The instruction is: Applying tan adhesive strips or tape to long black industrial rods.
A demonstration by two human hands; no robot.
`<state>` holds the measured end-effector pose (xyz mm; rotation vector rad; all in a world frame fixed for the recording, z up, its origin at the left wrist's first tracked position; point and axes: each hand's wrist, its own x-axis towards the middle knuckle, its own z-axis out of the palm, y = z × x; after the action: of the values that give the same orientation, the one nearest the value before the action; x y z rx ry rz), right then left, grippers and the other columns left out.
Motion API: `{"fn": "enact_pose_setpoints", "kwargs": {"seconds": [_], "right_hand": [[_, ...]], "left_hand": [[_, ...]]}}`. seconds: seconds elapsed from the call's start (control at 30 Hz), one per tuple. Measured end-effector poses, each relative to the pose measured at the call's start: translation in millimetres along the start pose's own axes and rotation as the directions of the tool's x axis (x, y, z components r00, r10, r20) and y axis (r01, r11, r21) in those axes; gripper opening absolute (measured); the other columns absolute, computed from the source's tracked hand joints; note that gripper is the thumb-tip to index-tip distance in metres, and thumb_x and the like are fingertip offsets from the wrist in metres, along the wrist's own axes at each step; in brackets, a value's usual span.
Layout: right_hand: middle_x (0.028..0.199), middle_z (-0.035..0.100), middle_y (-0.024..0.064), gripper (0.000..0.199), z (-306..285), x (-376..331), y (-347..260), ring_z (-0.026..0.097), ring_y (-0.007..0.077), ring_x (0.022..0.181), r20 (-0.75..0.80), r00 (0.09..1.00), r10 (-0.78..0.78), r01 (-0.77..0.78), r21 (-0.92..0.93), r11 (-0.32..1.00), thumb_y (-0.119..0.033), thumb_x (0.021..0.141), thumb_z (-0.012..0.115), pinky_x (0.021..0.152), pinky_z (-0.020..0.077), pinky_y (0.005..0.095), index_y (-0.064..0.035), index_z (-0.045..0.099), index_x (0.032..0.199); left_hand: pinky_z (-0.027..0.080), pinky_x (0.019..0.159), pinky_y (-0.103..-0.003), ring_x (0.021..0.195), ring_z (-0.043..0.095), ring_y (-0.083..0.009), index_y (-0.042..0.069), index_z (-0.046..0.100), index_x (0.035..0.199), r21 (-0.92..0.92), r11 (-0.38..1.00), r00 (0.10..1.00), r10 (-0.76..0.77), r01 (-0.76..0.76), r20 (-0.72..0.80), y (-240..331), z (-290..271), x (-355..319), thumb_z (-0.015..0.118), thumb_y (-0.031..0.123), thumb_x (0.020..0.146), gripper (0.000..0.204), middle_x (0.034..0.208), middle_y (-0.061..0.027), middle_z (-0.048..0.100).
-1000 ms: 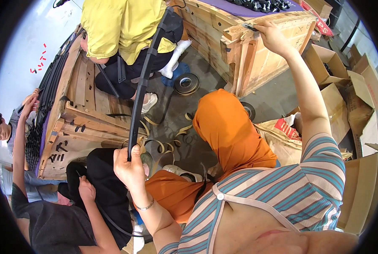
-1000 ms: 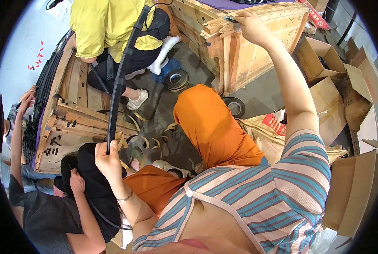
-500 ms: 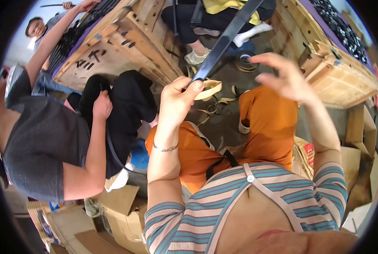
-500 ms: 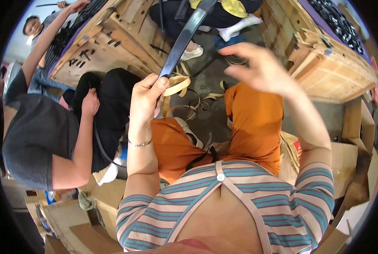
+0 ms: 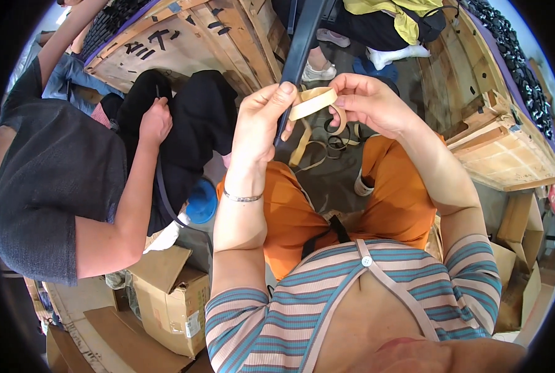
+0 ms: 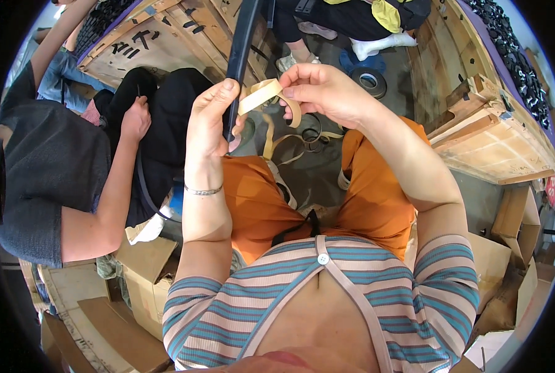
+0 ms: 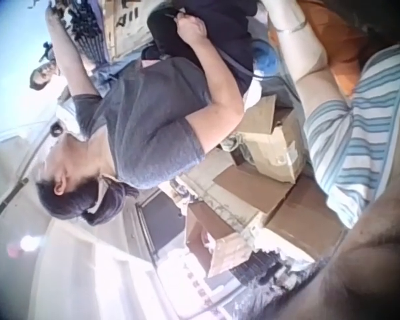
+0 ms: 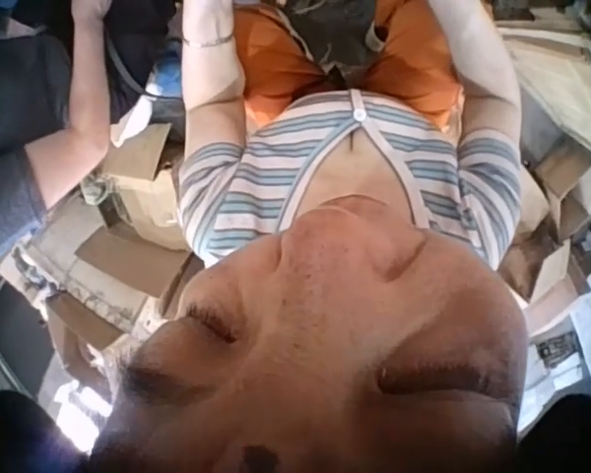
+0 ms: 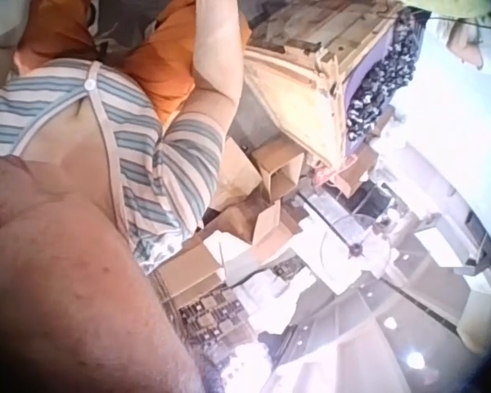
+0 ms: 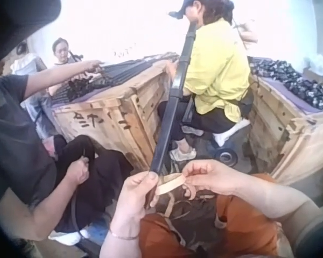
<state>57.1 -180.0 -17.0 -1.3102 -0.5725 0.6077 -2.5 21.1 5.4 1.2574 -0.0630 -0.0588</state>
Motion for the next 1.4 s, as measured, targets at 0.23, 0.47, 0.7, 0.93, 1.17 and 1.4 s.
{"fn": "enact_pose_setpoints", "kwargs": {"seconds": [0.23,0.47,0.7,0.93,1.17,1.4], "right_hand": [[0.061,0.04,-0.0074,0.015,17,4,-8,0.027,-0.0002,0.047,0.012,0.975,0.222,-0.222,0.113,0.968,-0.022,0.09,0.053,0.039,0.0166,0.0177,-0.0071,0.053,0.091],[0.053,0.036,-0.008,0.02,-12,-12,-2,0.026,0.0023,0.043,-0.091,0.934,0.346,-0.35,-0.029,0.936,-0.025,0.089,0.054,0.04,0.0184,0.0194,-0.0069,0.062,0.093],[0.076,0.06,-0.0001,0.016,-8,-14,2,0.053,0.0041,0.062,0.012,0.953,0.302,-0.279,-0.346,0.896,-0.014,0.088,0.051,0.056,0.0457,0.0179,-0.0032,0.061,0.093],[0.113,0.055,0.0129,0.034,14,-5,8,0.052,0.0193,0.104,0.471,0.881,0.037,-0.107,0.124,0.986,-0.023,0.093,0.041,0.09,0.0407,0.0306,0.0019,0.05,0.114],[0.084,0.059,0.0051,0.026,23,8,0,0.06,0.0177,0.079,0.173,0.983,0.054,-0.115,0.365,0.924,-0.024,0.091,0.047,0.079,0.0453,0.0326,-0.0003,0.053,0.1],[0.065,0.043,-0.0054,0.018,19,0,-10,0.035,0.0039,0.052,-0.118,0.982,-0.145,0.084,-0.416,0.906,-0.019,0.091,0.047,0.047,0.0284,0.02,-0.0045,0.057,0.089]], "left_hand": [[0.031,0.038,-0.018,0.044,0.044,-0.0065,0.001,0.058,0.075,-0.108,0.993,0.99,0.065,-0.051,0.124,2,-12,-2,0.055,0.027,0.088,0.03,0.062,-0.0042,0.054],[0.031,0.039,-0.018,0.044,0.042,-0.008,0.002,0.054,0.074,-0.216,0.97,0.986,0.133,-0.109,0.099,10,-23,-3,0.048,0.027,0.091,0.031,0.074,-0.0128,0.06],[0.031,0.038,-0.018,0.043,0.041,-0.0072,0.003,0.053,0.073,-0.174,0.976,0.991,0.128,-0.132,-0.035,4,-30,2,0.047,0.025,0.092,0.031,0.071,-0.0124,0.059],[0.031,0.038,-0.019,0.043,0.042,-0.0085,0.002,0.054,0.071,-0.175,0.968,0.984,0.18,-0.177,0.003,5,-21,5,0.047,0.026,0.092,0.033,0.07,-0.0125,0.059],[0.03,0.037,-0.019,0.041,0.04,-0.0084,0.002,0.054,0.072,0.005,0.974,0.974,0.227,-0.227,-0.02,7,-22,4,0.047,0.025,0.092,0.031,0.069,-0.0107,0.058],[0.03,0.038,-0.019,0.042,0.041,-0.0058,0.002,0.055,0.073,0.15,0.972,0.981,0.188,-0.178,-0.055,-1,-17,-4,0.049,0.023,0.091,0.029,0.07,-0.0069,0.06]]}}
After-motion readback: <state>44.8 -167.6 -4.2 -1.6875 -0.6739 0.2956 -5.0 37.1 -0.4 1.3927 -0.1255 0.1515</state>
